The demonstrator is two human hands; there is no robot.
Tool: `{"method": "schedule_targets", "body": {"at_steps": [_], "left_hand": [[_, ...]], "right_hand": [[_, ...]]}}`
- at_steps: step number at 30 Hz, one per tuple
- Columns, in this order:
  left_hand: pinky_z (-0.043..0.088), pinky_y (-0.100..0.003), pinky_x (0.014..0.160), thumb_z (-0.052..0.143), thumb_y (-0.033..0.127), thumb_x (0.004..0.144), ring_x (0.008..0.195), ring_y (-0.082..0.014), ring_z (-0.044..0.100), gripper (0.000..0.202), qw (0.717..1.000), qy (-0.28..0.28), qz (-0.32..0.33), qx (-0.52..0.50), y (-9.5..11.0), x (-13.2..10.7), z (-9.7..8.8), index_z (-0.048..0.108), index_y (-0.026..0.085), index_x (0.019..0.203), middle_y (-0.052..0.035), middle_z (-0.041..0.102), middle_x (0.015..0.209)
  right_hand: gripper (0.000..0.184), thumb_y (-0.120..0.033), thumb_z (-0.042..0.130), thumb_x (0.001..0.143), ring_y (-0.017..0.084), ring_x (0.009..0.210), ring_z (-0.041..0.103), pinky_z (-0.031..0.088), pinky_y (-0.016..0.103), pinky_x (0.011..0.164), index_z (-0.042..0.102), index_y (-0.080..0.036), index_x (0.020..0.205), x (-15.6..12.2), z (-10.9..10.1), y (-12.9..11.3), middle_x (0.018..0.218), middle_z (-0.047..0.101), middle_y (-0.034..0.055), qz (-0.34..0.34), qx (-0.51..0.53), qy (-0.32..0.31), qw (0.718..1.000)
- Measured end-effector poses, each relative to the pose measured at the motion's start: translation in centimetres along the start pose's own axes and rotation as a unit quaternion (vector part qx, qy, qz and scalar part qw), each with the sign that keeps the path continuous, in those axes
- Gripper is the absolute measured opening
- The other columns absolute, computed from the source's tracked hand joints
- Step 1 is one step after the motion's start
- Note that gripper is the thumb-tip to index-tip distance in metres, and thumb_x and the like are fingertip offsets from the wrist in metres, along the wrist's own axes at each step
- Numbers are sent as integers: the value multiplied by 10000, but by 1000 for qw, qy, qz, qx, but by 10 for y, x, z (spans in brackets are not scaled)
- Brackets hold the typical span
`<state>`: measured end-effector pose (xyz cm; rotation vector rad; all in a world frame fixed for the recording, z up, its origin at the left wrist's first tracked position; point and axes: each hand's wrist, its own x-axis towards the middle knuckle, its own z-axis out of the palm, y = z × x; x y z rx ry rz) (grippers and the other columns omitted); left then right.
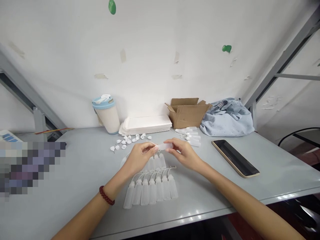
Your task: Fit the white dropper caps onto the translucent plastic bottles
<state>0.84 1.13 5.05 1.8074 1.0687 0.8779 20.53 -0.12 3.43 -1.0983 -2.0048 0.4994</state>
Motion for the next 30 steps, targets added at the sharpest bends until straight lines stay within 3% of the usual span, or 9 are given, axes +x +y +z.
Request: {"method": "schedule_targets", "body": {"at_steps": [5,11,18,24,27,30], "left_hand": [[464,-274,655,560,353,780,672,-161,579,219,999,9,-8,-37,-2,0,3,684,172,793,-23,659,726],[489,-296,697,641,323,717,803,-196,600,189,997,36,6,-73,-3,-1,4,693,171,817,-57,690,881],[448,-245,557,672,379,719,570,-103,511,224,986,19,-42,-162,-3,-1,2,704,161,759,-34,661,775],[434,-225,496,620,441,769,513,-88,495,335,976,-16,-94,-196,-5,-1,6,637,131,643,-17,601,634],[436,-230,482,640,408,753,508,-101,500,278,989,-2,-60,-133,-4,-2,7,641,141,674,-3,587,608],[481,-257,583,689,326,713,630,-143,569,162,996,70,31,-39,-6,-5,8,665,169,748,-17,639,692]], "right_hand": [[249,-339,537,851,126,567,492,388,245,541,638,-155,983,0,-1,-3,625,551,-6,70,83,-14,994],[357,-455,515,839,90,484,450,355,229,479,637,-137,946,0,-3,-5,674,595,10,154,248,-71,954],[346,-451,550,821,97,523,473,397,236,515,645,-142,943,1,-3,-7,710,631,31,143,276,-50,949],[334,-439,564,818,100,527,490,409,243,521,639,-147,960,-1,-1,-7,707,631,27,136,281,-31,950],[342,-472,568,808,94,492,471,400,242,505,634,-148,891,-1,0,-7,661,614,10,149,288,-30,946],[359,-495,545,821,88,466,458,371,234,486,615,-144,798,-1,0,-7,605,590,-1,171,296,-38,939]]}}
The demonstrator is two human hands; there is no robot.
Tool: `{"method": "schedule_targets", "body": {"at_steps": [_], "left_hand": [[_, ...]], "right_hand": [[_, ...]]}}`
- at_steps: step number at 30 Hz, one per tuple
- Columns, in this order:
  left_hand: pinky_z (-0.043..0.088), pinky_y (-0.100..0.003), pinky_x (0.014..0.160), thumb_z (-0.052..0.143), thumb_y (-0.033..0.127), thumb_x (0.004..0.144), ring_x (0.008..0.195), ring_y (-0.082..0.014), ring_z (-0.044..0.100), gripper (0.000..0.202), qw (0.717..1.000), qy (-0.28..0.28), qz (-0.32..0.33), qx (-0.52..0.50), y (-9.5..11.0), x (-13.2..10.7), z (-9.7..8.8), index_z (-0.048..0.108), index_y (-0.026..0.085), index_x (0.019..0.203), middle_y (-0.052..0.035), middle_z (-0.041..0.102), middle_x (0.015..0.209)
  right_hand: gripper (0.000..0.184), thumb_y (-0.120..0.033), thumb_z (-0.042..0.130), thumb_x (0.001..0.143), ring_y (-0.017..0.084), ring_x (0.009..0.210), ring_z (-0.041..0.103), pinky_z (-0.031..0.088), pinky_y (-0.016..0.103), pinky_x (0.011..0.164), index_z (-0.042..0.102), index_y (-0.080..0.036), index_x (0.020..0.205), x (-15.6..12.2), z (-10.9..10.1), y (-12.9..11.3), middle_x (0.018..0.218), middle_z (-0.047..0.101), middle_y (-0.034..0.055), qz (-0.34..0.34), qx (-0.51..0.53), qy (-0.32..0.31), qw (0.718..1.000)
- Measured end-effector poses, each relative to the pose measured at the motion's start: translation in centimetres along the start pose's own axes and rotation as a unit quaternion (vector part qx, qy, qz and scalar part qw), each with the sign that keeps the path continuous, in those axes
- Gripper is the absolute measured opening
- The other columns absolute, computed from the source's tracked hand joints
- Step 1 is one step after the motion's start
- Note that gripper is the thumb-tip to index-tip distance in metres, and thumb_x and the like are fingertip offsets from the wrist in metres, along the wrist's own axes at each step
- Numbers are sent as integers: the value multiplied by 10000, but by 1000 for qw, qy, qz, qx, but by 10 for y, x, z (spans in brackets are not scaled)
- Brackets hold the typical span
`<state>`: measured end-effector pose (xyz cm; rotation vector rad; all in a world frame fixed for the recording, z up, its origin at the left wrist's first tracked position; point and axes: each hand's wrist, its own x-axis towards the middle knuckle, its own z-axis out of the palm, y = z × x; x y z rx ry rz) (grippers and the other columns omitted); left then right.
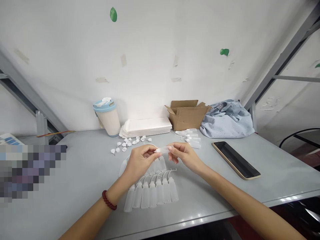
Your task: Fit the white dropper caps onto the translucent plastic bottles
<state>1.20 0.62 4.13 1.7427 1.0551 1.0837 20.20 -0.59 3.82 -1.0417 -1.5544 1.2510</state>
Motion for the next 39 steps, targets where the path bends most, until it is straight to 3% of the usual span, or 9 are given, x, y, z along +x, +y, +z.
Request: {"method": "schedule_targets", "body": {"at_steps": [3,8,12,20,24,28,31,34,39], "left_hand": [[504,-291,681,707,296,696,710,-170,602,133,998,33,45,36,0,-1,2,671,178,747,-36,675,769],[483,-245,529,609,418,778,569,-129,566,270,997,-58,-35,-45,6,0,1,656,156,732,-33,657,713],[440,-230,475,458,493,856,474,-112,514,444,994,-87,-61,-21,7,-1,1,604,147,619,-12,581,561],[405,-238,556,519,351,849,592,-139,533,260,985,-45,75,148,6,-7,4,652,174,713,-22,640,665],[400,-237,554,532,342,835,602,-145,530,228,982,-33,92,162,7,-7,4,641,174,727,-14,614,628],[429,-233,553,518,396,829,575,-138,542,290,992,-108,2,67,10,-6,1,602,172,665,-3,586,618],[440,-237,545,522,430,823,555,-130,535,323,985,-166,-40,1,11,-5,-1,607,167,656,-5,585,616],[441,-234,539,540,425,817,531,-118,518,336,982,-174,-52,-45,11,-3,-2,609,161,621,8,561,563],[421,-237,551,553,390,815,519,-108,482,326,982,-161,-61,-72,14,-1,-5,579,164,581,26,507,528]], "right_hand": [[388,-511,528,830,84,465,455,359,232,487,585,-143,718,1,-1,0,598,584,4,12,23,-8,1000],[384,-518,557,805,89,487,457,382,244,504,603,-142,742,2,-1,-2,644,590,15,-6,52,-12,999],[379,-525,565,793,96,495,461,391,251,507,598,-148,818,1,0,-4,645,588,11,-13,44,3,999],[454,-545,491,832,64,402,294,240,224,424,390,-188,569,0,-2,-5,447,338,-79,8,-60,15,998],[475,-537,421,871,72,386,339,324,235,455,402,-188,551,0,-1,-5,431,326,-78,19,-90,-4,996],[306,-445,501,865,134,588,525,401,239,514,603,-165,797,-4,2,-6,651,586,26,-124,-234,36,964],[223,-343,477,897,160,713,559,442,257,571,617,-177,945,-7,3,-6,830,622,80,-242,-297,-4,924],[198,-288,464,909,167,729,564,461,272,607,588,-173,1012,-8,3,-3,845,608,87,-295,-327,-27,897],[215,-287,466,912,183,729,553,449,292,616,535,-153,1065,-6,1,5,849,600,103,-332,-390,22,858]]}}
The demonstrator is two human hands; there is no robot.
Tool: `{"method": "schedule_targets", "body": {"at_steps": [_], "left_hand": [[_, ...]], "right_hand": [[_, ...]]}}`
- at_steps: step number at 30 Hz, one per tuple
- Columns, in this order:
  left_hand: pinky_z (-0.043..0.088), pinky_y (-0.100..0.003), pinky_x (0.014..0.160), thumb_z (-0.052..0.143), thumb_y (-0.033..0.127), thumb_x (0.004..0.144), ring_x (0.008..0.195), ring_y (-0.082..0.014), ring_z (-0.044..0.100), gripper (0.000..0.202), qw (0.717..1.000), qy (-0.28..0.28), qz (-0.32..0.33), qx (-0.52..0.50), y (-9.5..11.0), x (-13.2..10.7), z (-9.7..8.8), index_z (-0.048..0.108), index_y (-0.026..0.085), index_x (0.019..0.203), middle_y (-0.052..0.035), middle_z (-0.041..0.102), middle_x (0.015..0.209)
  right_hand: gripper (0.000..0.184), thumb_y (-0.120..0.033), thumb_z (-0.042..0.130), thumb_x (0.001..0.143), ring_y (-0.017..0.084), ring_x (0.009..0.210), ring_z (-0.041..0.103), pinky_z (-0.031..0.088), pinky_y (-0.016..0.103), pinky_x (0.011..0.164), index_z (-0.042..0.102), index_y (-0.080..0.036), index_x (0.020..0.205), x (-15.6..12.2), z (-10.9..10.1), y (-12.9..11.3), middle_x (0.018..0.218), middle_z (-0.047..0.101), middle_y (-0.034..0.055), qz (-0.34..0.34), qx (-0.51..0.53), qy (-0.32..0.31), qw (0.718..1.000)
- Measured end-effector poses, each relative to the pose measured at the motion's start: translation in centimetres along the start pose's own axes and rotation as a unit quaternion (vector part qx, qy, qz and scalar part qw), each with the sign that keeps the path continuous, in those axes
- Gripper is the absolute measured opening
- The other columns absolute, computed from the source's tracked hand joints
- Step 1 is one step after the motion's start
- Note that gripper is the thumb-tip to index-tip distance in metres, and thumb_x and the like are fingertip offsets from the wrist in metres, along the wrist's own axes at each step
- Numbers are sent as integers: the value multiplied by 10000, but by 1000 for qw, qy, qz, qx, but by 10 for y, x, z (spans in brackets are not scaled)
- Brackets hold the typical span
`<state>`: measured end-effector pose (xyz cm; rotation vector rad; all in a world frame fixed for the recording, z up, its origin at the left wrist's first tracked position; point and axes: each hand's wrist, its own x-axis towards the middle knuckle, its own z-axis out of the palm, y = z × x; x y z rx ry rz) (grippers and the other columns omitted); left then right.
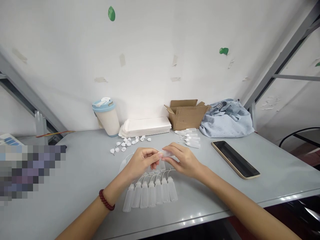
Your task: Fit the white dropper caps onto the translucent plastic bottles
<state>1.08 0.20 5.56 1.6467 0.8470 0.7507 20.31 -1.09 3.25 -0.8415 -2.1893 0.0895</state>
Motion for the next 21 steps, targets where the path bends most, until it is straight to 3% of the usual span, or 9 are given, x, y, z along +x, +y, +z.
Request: {"method": "schedule_targets", "body": {"at_steps": [5,8,11,14,18,21], "left_hand": [[411,-246,559,556,390,812,511,-106,470,341,1000,6,5,5,4,0,-3,553,167,555,28,497,530],[396,-240,534,554,392,816,491,-103,460,353,1000,0,10,18,3,-1,-3,558,161,549,26,491,503],[397,-236,521,558,372,815,496,-105,474,333,999,-4,18,36,0,-2,-2,571,154,563,18,509,526],[402,-230,531,546,325,821,532,-111,501,298,995,14,39,91,-2,-3,1,573,155,578,12,532,578],[407,-223,553,535,289,823,556,-116,530,294,986,35,62,153,-1,-5,2,558,155,562,20,519,567],[443,-230,582,533,341,828,596,-134,573,282,993,29,39,108,0,-4,0,621,152,639,-4,594,618]], "right_hand": [[203,-304,437,925,160,644,517,412,266,577,561,-159,993,2,-1,-2,743,569,62,21,23,22,999],[224,-316,444,920,140,609,502,386,249,564,598,-154,907,4,-4,-8,679,564,33,90,77,14,993],[289,-364,450,909,111,548,456,341,228,514,626,-147,833,5,-6,-11,629,553,6,180,143,-9,973],[364,-444,462,885,86,470,370,288,218,459,636,-138,793,5,-4,-9,519,451,-38,255,222,-39,940],[395,-501,490,850,77,431,344,285,212,428,616,-138,757,4,2,-5,478,380,-62,310,316,-57,895],[331,-448,505,858,87,476,416,344,215,452,636,-147,816,5,3,-6,565,486,-29,294,304,-27,906]]}}
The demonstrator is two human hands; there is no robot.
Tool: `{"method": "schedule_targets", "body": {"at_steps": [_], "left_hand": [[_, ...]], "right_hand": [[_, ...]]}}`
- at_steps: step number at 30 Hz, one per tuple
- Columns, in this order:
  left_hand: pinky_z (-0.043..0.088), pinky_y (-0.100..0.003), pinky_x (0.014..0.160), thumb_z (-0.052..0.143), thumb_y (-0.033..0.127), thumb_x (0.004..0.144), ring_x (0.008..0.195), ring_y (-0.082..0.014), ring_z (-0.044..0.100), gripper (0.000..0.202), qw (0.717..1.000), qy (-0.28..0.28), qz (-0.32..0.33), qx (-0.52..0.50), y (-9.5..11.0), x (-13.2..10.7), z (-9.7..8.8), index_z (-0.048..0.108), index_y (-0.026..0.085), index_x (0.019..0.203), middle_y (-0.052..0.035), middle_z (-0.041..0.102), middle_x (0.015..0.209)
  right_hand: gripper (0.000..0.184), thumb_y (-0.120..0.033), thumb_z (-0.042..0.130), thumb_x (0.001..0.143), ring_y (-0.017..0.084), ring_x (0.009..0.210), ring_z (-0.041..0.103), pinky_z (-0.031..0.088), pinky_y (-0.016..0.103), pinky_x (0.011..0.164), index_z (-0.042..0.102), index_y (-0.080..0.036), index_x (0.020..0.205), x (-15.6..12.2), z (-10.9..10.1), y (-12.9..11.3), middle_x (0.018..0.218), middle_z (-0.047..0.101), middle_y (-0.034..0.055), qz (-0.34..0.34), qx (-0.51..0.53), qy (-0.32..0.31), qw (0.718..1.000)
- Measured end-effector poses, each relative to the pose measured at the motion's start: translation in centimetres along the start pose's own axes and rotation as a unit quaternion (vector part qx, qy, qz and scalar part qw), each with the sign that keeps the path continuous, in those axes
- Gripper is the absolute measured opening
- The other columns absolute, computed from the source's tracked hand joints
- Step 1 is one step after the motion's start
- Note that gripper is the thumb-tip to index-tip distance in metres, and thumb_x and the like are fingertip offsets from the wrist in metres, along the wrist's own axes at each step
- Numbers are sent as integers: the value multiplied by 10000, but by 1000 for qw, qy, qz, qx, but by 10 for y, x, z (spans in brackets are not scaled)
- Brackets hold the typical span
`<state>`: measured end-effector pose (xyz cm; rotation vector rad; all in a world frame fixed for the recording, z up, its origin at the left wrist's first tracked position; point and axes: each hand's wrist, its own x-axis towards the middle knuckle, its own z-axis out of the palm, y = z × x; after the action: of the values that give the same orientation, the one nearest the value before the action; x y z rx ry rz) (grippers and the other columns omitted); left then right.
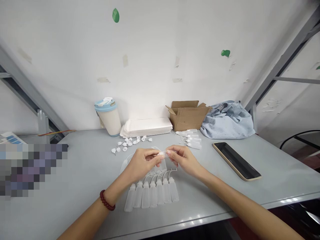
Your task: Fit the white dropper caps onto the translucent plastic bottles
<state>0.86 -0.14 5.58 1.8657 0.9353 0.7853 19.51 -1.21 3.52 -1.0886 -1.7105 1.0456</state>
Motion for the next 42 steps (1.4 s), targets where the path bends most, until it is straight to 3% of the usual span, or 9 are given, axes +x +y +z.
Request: {"method": "schedule_targets", "body": {"at_steps": [7,13,19,27,32,34,36,39,42], "left_hand": [[467,-249,569,449,426,869,543,-133,576,409,997,-5,-47,-64,-3,5,-3,612,138,629,-30,611,606],[445,-245,563,391,424,891,521,-126,548,428,999,-11,-29,-24,-2,3,0,546,161,591,-6,568,567],[411,-269,600,328,367,913,566,-147,538,424,993,45,-4,111,1,-3,7,475,189,558,-5,565,561],[389,-287,570,299,254,916,588,-165,504,295,955,67,105,269,-6,-1,8,470,205,681,-12,534,641],[439,-294,663,362,214,909,762,-184,533,214,946,62,166,273,-12,6,3,519,194,765,-38,561,757],[454,-312,731,398,222,901,855,-198,538,184,946,78,170,266,-15,11,-3,545,190,795,-50,586,815],[455,-348,796,396,240,899,921,-216,542,199,944,104,154,274,-23,19,-11,573,185,827,-66,617,868],[422,-417,903,363,215,883,1010,-238,545,257,938,103,120,308,-41,34,-24,602,167,964,-93,638,1016],[397,-435,959,343,166,850,1111,-257,530,327,938,72,100,323,-59,50,-33,631,150,1004,-122,597,1184]], "right_hand": [[191,-266,562,863,153,719,571,467,265,591,636,-178,1016,-2,1,1,846,630,67,-215,-145,72,963],[195,-251,513,897,161,723,584,482,279,609,608,-178,1051,-2,1,4,848,632,79,-279,-199,91,935],[280,-339,421,936,146,625,521,436,264,588,603,-140,1013,-4,2,3,712,585,50,-240,-227,50,943],[316,-421,481,880,88,518,357,294,217,494,634,-147,853,-2,-3,-9,592,451,-34,-19,-47,-45,998],[460,-526,438,855,65,427,213,189,221,419,399,-182,553,6,-3,2,489,264,-76,89,40,-60,993],[495,-525,372,883,72,420,256,222,228,431,334,-195,515,11,-5,9,465,298,-63,73,-22,-12,997],[467,-462,361,910,96,466,353,281,233,478,404,-181,539,17,-13,15,494,386,-37,1,-148,64,987],[387,-350,319,952,139,598,483,350,245,573,572,-167,723,26,-31,26,634,543,11,-80,-359,142,919],[313,-319,363,944,186,724,531,367,275,637,628,-154,929,34,-48,41,800,618,73,-68,-423,171,887]]}}
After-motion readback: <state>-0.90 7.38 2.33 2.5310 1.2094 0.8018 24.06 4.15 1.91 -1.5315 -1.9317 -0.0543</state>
